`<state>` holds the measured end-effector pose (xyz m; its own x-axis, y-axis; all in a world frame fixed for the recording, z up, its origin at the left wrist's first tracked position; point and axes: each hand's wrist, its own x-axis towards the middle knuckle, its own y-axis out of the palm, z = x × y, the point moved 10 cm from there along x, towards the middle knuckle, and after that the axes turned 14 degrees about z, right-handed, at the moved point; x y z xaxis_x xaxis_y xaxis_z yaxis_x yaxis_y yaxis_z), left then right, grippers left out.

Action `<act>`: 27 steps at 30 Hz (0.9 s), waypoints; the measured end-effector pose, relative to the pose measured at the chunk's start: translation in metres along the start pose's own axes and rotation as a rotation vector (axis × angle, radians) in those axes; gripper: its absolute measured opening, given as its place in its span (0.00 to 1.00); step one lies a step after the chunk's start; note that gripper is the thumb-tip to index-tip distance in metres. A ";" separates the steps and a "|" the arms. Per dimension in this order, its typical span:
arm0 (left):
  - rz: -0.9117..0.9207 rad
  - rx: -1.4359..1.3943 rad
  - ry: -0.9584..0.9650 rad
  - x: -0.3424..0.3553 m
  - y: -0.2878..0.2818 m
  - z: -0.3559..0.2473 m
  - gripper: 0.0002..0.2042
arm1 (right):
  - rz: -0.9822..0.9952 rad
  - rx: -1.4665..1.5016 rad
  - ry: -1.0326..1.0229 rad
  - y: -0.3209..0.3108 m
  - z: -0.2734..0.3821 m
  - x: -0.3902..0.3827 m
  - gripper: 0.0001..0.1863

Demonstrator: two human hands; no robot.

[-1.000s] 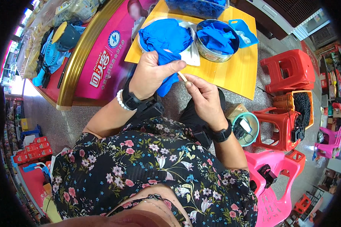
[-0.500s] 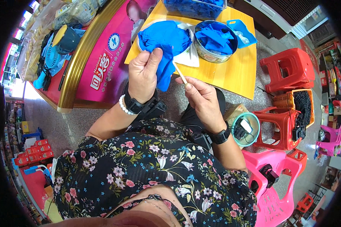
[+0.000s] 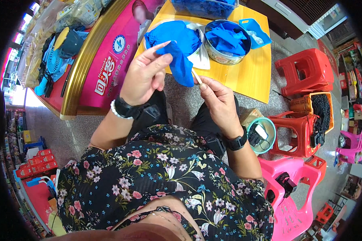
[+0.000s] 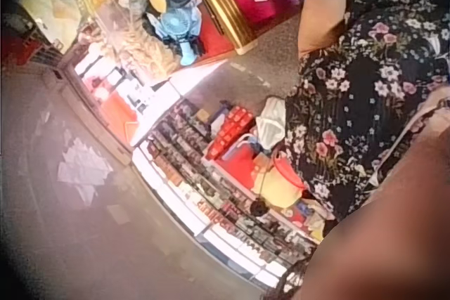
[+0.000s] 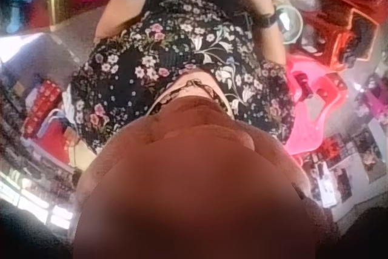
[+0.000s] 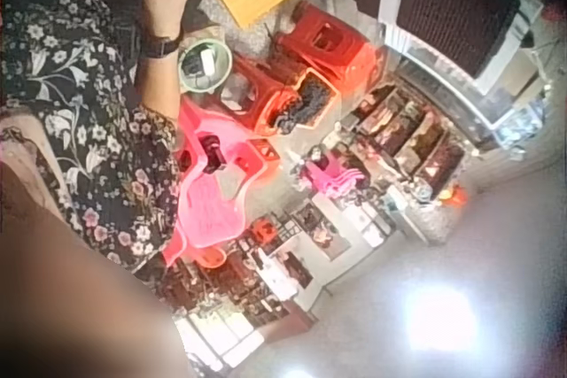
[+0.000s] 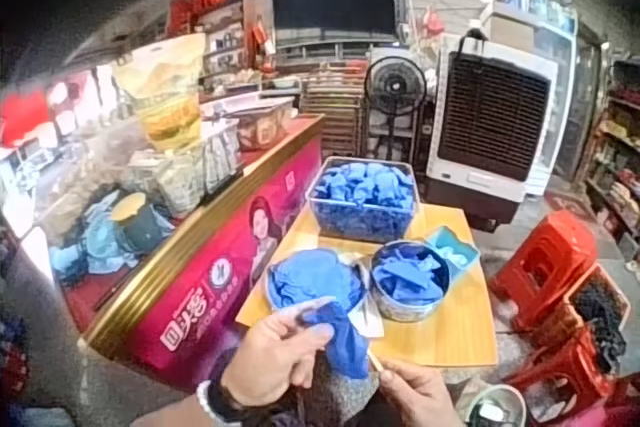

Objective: Wrap a piece of blue leather around a small wooden stick.

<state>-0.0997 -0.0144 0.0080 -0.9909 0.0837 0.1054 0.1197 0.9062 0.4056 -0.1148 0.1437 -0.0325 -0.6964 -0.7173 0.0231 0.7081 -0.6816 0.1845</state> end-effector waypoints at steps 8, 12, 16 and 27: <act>0.062 -0.242 -0.007 0.003 0.004 0.010 0.10 | 0.064 0.050 0.095 0.002 -0.009 -0.005 0.14; -0.010 0.061 0.125 -0.002 0.006 0.010 0.09 | 0.060 0.043 0.010 0.008 -0.003 -0.002 0.14; -0.036 -0.025 0.153 -0.002 0.006 0.015 0.09 | 0.043 0.179 0.069 0.015 -0.017 -0.002 0.13; -0.039 -0.008 0.231 -0.006 0.007 -0.001 0.08 | 0.115 0.088 0.069 0.012 -0.009 -0.006 0.14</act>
<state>-0.0928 -0.0093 0.0106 -0.9545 -0.0494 0.2940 0.0827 0.9035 0.4205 -0.1014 0.1386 -0.0395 -0.5996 -0.8001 -0.0179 0.7675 -0.5812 0.2704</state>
